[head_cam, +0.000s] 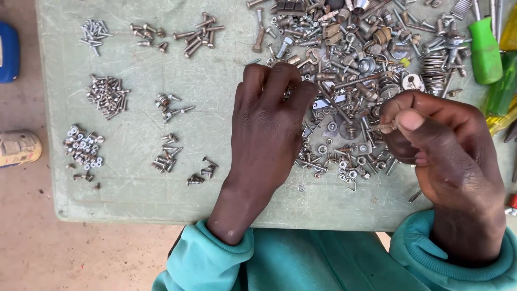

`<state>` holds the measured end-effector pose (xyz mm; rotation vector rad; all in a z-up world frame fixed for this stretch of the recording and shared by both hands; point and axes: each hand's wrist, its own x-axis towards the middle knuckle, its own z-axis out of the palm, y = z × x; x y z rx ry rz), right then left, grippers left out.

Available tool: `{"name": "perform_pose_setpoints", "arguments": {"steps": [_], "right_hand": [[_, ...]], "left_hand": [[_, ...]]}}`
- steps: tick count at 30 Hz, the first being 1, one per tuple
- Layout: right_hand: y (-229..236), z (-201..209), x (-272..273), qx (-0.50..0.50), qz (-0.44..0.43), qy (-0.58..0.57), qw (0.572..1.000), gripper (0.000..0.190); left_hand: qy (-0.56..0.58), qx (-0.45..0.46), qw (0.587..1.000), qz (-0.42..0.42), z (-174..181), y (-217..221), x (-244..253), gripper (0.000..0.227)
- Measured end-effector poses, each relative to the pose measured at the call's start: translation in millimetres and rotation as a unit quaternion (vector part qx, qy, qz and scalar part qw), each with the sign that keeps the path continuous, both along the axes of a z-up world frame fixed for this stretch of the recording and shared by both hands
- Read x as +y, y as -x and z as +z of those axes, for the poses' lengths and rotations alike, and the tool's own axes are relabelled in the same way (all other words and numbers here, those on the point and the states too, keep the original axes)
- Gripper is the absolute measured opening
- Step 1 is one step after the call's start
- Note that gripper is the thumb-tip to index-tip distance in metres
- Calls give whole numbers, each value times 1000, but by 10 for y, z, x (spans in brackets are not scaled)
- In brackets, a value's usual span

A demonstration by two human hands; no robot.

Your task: The person sorts a mixed pile of metal fasteners on a green table, picking up screws, bolts, nuts, and washers by hand and placing them into separate small piles. The person occasionally picks up and examines individual items before adding them to the appropriate group.

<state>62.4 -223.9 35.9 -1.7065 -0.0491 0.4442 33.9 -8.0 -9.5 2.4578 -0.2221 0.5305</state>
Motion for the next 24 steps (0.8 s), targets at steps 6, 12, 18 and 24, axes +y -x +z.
{"name": "perform_pose_setpoints", "arguments": {"steps": [6, 12, 18, 24], "right_hand": [[62, 90, 89, -36, 28, 23, 999, 29], [-78, -690, -507, -89, 54, 130, 986, 37], [363, 74, 87, -87, -61, 242, 964, 20], [448, 303, 476, -316, 46, 183, 930, 21]], "left_hand": [[-6, -18, 999, 27, -62, 109, -9, 34], [66, -27, 997, 31, 70, 203, -83, 26], [765, 171, 621, 27, 168, 451, -212, 24], [827, 162, 538, 18, 121, 538, -214, 37]]}}
